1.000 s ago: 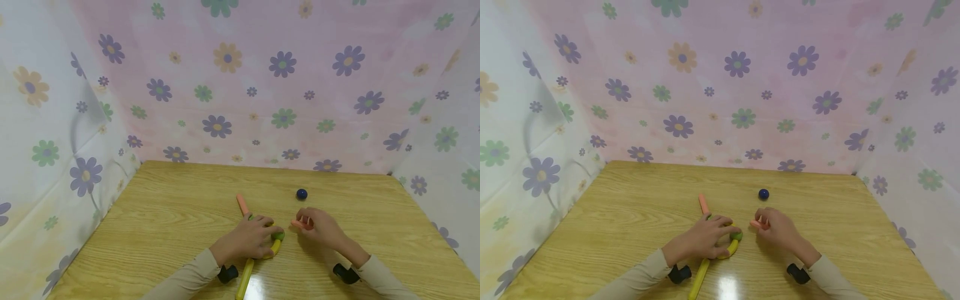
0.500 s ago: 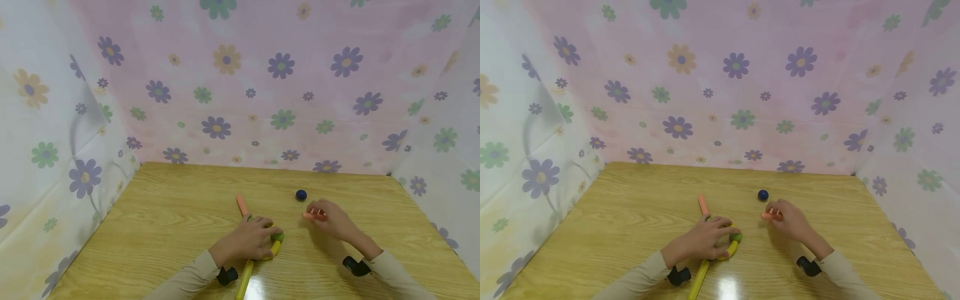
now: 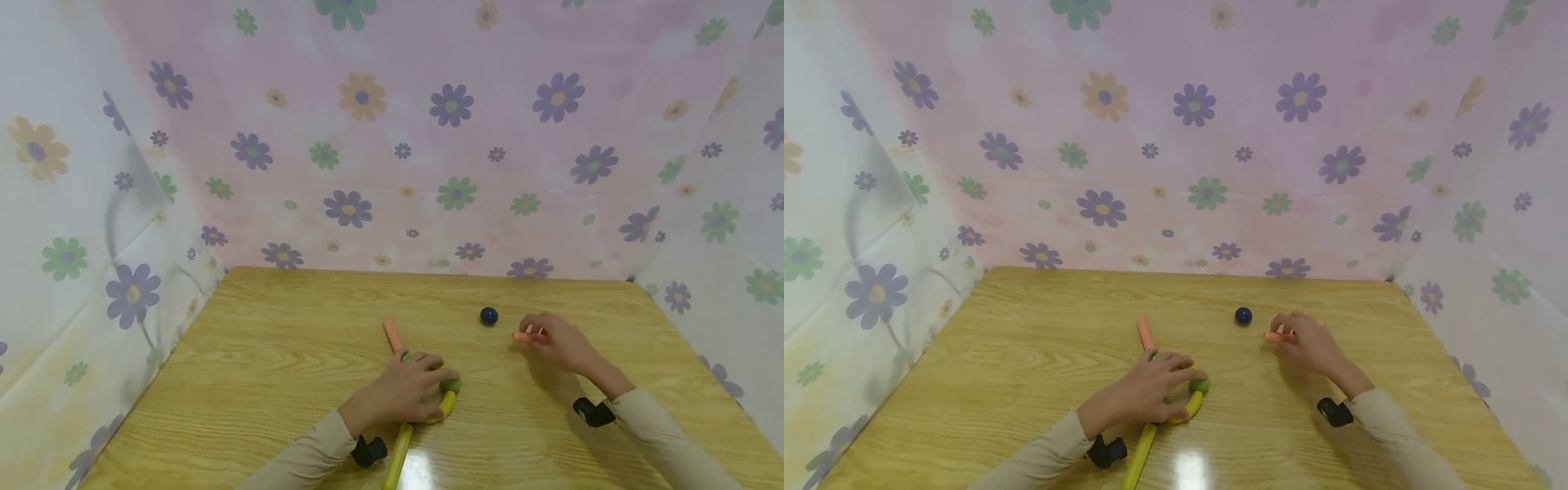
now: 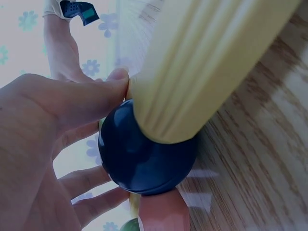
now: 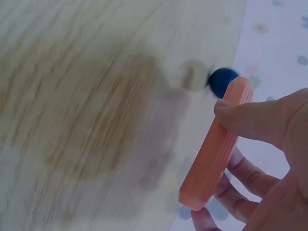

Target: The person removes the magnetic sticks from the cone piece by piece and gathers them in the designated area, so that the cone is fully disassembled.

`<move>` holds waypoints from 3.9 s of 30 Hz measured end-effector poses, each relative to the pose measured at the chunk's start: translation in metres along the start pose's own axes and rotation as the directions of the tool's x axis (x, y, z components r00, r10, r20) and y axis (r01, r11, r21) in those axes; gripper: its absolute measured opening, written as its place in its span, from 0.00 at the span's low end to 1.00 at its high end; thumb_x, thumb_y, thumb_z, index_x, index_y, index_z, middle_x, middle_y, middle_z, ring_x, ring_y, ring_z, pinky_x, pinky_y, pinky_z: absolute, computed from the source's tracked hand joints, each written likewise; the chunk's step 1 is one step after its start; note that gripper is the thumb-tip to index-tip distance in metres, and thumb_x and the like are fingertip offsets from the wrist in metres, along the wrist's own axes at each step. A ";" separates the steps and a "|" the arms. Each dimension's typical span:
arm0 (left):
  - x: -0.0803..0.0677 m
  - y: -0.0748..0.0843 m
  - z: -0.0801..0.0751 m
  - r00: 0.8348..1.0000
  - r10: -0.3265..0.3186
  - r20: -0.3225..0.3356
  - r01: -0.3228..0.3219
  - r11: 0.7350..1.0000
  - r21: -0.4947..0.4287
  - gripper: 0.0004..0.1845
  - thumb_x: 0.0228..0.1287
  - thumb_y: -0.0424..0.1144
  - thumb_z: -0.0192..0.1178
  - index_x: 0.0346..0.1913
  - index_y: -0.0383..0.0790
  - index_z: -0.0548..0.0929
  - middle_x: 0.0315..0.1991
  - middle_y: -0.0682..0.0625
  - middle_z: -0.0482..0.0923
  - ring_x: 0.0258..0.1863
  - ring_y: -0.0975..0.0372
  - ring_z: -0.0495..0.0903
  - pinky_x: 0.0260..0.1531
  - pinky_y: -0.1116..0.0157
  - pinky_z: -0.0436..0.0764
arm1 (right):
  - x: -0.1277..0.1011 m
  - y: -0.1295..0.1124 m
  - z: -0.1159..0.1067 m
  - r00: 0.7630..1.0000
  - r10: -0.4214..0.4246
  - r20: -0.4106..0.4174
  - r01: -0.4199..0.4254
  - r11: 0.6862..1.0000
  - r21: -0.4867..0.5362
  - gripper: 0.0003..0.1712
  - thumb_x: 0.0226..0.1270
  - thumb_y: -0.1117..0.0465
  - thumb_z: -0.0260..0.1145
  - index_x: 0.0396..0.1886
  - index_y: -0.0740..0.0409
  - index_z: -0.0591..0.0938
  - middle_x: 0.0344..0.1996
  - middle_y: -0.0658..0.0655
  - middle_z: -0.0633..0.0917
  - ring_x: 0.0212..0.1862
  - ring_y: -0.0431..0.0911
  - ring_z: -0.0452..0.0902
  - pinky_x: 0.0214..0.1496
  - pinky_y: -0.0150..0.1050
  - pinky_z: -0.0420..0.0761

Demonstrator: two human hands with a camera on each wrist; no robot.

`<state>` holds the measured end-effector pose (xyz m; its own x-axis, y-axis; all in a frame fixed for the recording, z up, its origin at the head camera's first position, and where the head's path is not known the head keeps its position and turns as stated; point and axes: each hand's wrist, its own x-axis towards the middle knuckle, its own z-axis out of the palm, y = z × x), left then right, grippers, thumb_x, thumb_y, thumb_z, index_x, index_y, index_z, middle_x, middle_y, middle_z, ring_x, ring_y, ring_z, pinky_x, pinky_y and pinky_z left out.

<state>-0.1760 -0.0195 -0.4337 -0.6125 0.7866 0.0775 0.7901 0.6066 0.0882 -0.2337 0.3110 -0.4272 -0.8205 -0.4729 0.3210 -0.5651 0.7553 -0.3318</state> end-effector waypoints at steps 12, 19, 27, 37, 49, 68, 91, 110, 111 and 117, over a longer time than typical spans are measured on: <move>-0.003 0.000 -0.002 1.000 -0.003 -0.004 0.003 1.000 -0.006 0.33 0.61 0.62 0.57 0.68 0.61 0.66 0.64 0.50 0.67 0.63 0.57 0.66 0.58 0.45 0.64 | 0.014 0.028 0.003 0.997 0.051 0.051 -0.051 0.999 0.013 0.05 0.62 0.60 0.68 0.37 0.55 0.83 0.27 0.52 0.79 0.29 0.46 0.74 0.24 0.39 0.71; -0.001 0.000 0.000 1.000 -0.010 0.006 0.010 1.000 -0.025 0.33 0.61 0.62 0.57 0.68 0.61 0.66 0.65 0.51 0.66 0.64 0.57 0.64 0.59 0.45 0.63 | 0.021 0.040 0.004 0.991 0.113 0.077 -0.115 0.993 0.022 0.07 0.61 0.63 0.68 0.39 0.57 0.83 0.29 0.56 0.80 0.29 0.48 0.74 0.25 0.42 0.72; -0.001 0.001 -0.002 1.000 -0.014 0.019 0.015 0.999 -0.040 0.33 0.60 0.62 0.58 0.68 0.61 0.66 0.64 0.51 0.67 0.64 0.57 0.64 0.59 0.44 0.62 | 0.022 0.049 0.010 0.988 0.142 0.067 -0.144 0.990 0.014 0.07 0.64 0.58 0.66 0.40 0.55 0.84 0.30 0.56 0.81 0.31 0.50 0.74 0.25 0.43 0.70; -0.002 0.002 -0.001 0.999 -0.024 0.029 0.025 0.999 -0.028 0.33 0.61 0.62 0.56 0.69 0.61 0.65 0.65 0.51 0.66 0.64 0.57 0.64 0.59 0.43 0.62 | 0.023 0.042 0.008 0.986 0.157 0.064 -0.160 0.986 0.049 0.09 0.65 0.61 0.65 0.41 0.60 0.84 0.35 0.61 0.81 0.35 0.55 0.77 0.29 0.48 0.76; 0.002 0.003 -0.002 0.998 -0.053 0.041 0.051 0.997 0.052 0.36 0.58 0.68 0.54 0.69 0.64 0.64 0.62 0.51 0.68 0.59 0.57 0.67 0.51 0.47 0.69 | 0.020 0.013 -0.006 0.987 0.148 0.064 -0.156 0.980 0.127 0.10 0.65 0.58 0.65 0.39 0.60 0.84 0.38 0.61 0.81 0.41 0.56 0.76 0.40 0.54 0.77; -0.001 -0.001 -0.013 0.965 -0.221 0.142 0.243 0.957 -0.157 0.49 0.50 0.77 0.51 0.73 0.56 0.60 0.62 0.46 0.63 0.56 0.56 0.65 0.40 0.58 0.74 | 0.005 -0.077 -0.030 0.958 -0.122 0.259 0.095 0.989 0.115 0.13 0.61 0.65 0.67 0.46 0.53 0.79 0.41 0.48 0.78 0.40 0.46 0.76 0.40 0.42 0.78; -0.002 0.014 -0.006 0.902 -0.431 0.000 0.431 0.902 -0.018 0.52 0.48 0.74 0.57 0.65 0.34 0.67 0.66 0.39 0.62 0.63 0.51 0.65 0.48 0.51 0.76 | -0.025 -0.117 0.015 0.908 -0.128 0.398 0.032 0.971 0.238 0.19 0.53 0.60 0.74 0.45 0.49 0.78 0.37 0.45 0.78 0.36 0.38 0.74 0.34 0.35 0.77; -0.004 -0.002 -0.008 0.995 0.038 0.091 -0.036 0.999 -0.018 0.31 0.63 0.62 0.55 0.69 0.64 0.65 0.65 0.53 0.64 0.66 0.56 0.61 0.58 0.43 0.65 | -0.026 -0.102 0.038 0.984 -0.050 0.172 0.038 0.997 0.068 0.17 0.50 0.72 0.72 0.35 0.49 0.79 0.30 0.44 0.76 0.33 0.39 0.75 0.31 0.35 0.76; -0.005 -0.002 -0.008 0.995 0.044 0.093 -0.043 0.999 -0.014 0.32 0.62 0.62 0.55 0.69 0.64 0.65 0.65 0.52 0.64 0.67 0.55 0.59 0.58 0.43 0.64 | -0.026 -0.102 0.039 0.985 -0.052 0.164 0.041 0.997 0.067 0.17 0.50 0.72 0.72 0.34 0.49 0.79 0.30 0.44 0.76 0.33 0.40 0.75 0.32 0.35 0.76; -0.003 -0.003 -0.008 0.989 0.055 0.138 -0.046 0.996 -0.071 0.31 0.64 0.60 0.55 0.69 0.60 0.64 0.68 0.51 0.60 0.70 0.54 0.56 0.59 0.39 0.60 | -0.027 -0.100 0.042 0.988 -0.058 0.146 0.050 0.997 0.063 0.17 0.49 0.71 0.73 0.34 0.48 0.78 0.30 0.44 0.75 0.33 0.40 0.76 0.32 0.35 0.76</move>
<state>-0.1768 -0.0247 -0.4259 -0.5590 0.8273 -0.0557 0.8137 0.5602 0.1549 -0.1588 0.2289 -0.4403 -0.7898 -0.5773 0.2073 -0.6095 0.7007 -0.3708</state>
